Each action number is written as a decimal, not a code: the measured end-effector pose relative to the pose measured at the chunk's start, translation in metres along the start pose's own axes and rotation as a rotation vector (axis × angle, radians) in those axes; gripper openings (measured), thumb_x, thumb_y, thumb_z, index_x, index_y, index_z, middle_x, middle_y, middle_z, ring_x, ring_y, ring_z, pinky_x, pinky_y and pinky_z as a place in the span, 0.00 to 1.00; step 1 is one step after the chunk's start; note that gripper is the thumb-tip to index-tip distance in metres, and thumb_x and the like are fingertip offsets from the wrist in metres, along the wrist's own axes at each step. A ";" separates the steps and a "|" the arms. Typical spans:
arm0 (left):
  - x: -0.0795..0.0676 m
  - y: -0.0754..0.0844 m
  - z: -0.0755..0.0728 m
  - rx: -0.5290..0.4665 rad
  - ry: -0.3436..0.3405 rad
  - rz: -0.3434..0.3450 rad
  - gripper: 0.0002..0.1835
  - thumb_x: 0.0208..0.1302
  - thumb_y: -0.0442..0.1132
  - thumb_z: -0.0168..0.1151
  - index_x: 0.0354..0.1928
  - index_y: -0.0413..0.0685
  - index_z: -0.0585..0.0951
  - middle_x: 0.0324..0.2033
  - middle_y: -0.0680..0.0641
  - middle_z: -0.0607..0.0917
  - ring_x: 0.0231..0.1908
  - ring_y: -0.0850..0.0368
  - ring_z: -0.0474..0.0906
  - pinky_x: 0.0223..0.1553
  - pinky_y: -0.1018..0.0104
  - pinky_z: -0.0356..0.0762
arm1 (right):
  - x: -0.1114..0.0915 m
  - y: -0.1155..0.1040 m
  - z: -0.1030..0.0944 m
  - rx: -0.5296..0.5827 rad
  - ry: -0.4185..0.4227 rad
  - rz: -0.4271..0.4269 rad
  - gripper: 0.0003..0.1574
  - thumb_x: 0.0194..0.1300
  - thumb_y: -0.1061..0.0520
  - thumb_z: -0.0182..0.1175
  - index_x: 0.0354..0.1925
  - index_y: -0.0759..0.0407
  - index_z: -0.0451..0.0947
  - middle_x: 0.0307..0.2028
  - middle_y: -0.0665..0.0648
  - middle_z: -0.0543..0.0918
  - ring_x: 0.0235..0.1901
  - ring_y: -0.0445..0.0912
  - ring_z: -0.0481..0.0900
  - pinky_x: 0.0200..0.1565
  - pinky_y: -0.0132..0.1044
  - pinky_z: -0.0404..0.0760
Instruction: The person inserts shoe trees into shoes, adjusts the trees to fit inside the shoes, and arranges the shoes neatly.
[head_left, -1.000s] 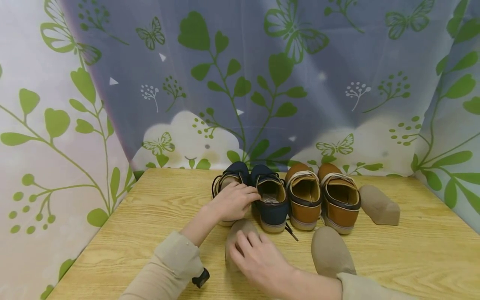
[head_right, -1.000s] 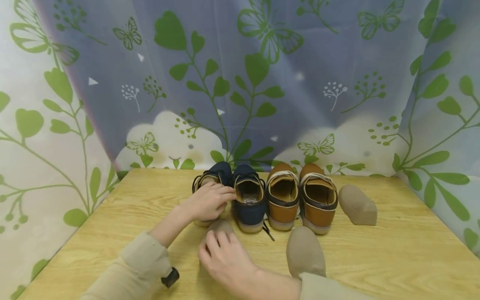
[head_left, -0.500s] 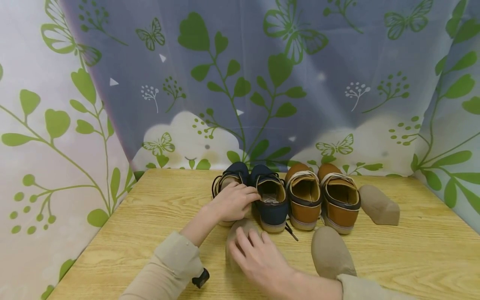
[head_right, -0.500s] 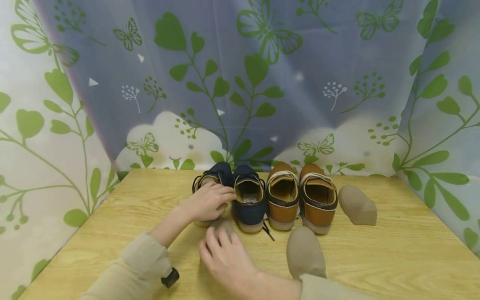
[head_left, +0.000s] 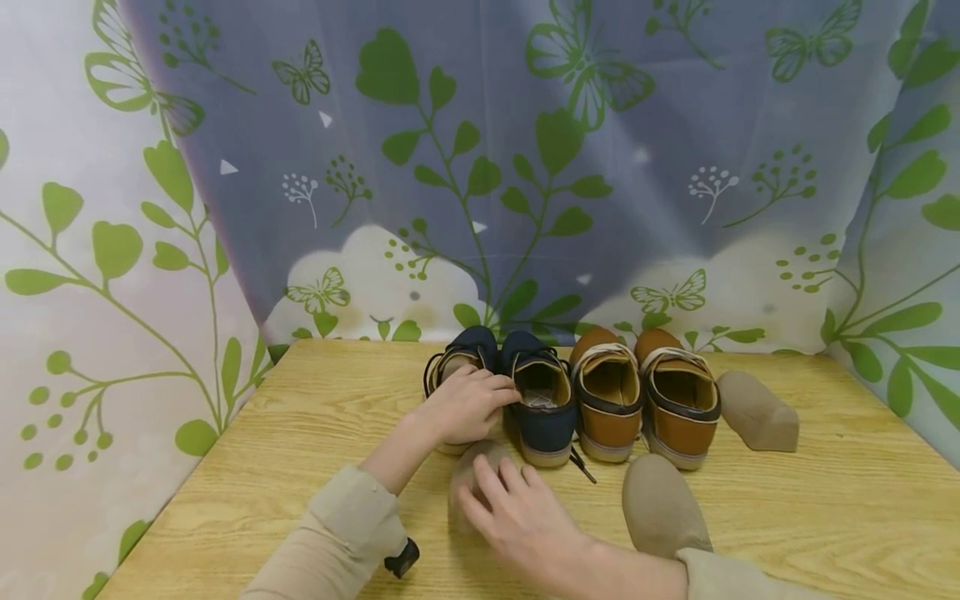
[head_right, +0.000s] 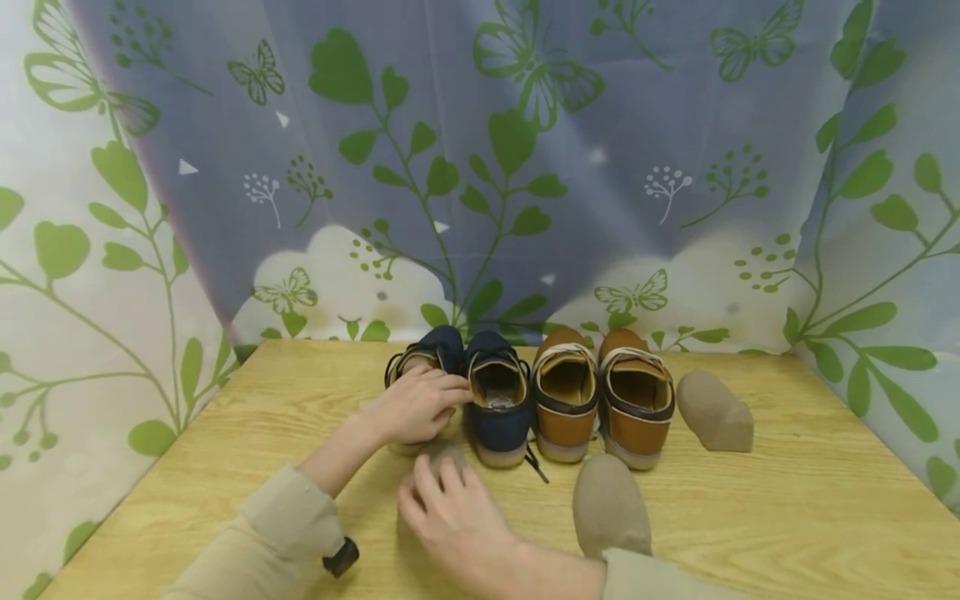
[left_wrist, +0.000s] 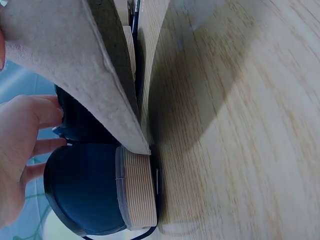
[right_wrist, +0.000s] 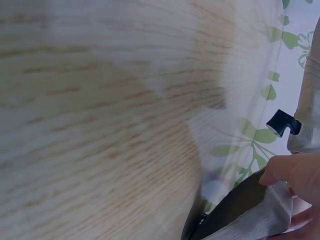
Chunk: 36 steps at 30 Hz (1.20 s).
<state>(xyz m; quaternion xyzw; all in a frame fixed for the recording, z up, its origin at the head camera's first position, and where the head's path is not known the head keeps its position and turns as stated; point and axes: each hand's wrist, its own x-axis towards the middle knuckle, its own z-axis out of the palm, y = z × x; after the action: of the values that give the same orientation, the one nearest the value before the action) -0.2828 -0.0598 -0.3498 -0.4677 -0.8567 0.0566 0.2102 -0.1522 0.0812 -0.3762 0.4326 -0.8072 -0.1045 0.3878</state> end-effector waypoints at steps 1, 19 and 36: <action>0.000 0.000 0.000 0.003 0.002 0.001 0.16 0.63 0.37 0.53 0.51 0.56 0.81 0.50 0.53 0.79 0.48 0.55 0.76 0.51 0.59 0.69 | 0.000 0.000 0.000 0.013 0.003 0.002 0.25 0.45 0.51 0.64 0.45 0.55 0.76 0.44 0.62 0.73 0.33 0.52 0.72 0.28 0.39 0.73; 0.000 0.003 0.001 -0.007 -0.019 0.007 0.17 0.65 0.38 0.51 0.54 0.57 0.79 0.49 0.53 0.78 0.46 0.57 0.77 0.52 0.60 0.67 | 0.008 0.017 -0.035 0.158 -0.141 0.045 0.29 0.40 0.55 0.69 0.45 0.58 0.75 0.41 0.58 0.70 0.30 0.48 0.70 0.28 0.35 0.74; -0.003 0.001 0.004 0.006 0.032 0.014 0.14 0.63 0.38 0.55 0.49 0.57 0.81 0.46 0.53 0.79 0.44 0.58 0.76 0.51 0.58 0.67 | 0.011 0.057 -0.074 0.355 -0.365 0.165 0.35 0.40 0.59 0.70 0.50 0.63 0.72 0.46 0.62 0.70 0.39 0.53 0.73 0.41 0.42 0.76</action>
<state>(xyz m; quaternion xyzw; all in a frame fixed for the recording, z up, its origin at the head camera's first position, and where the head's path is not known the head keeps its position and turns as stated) -0.2822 -0.0617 -0.3552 -0.4737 -0.8498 0.0532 0.2249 -0.1381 0.1188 -0.2916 0.4005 -0.9020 -0.0055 0.1612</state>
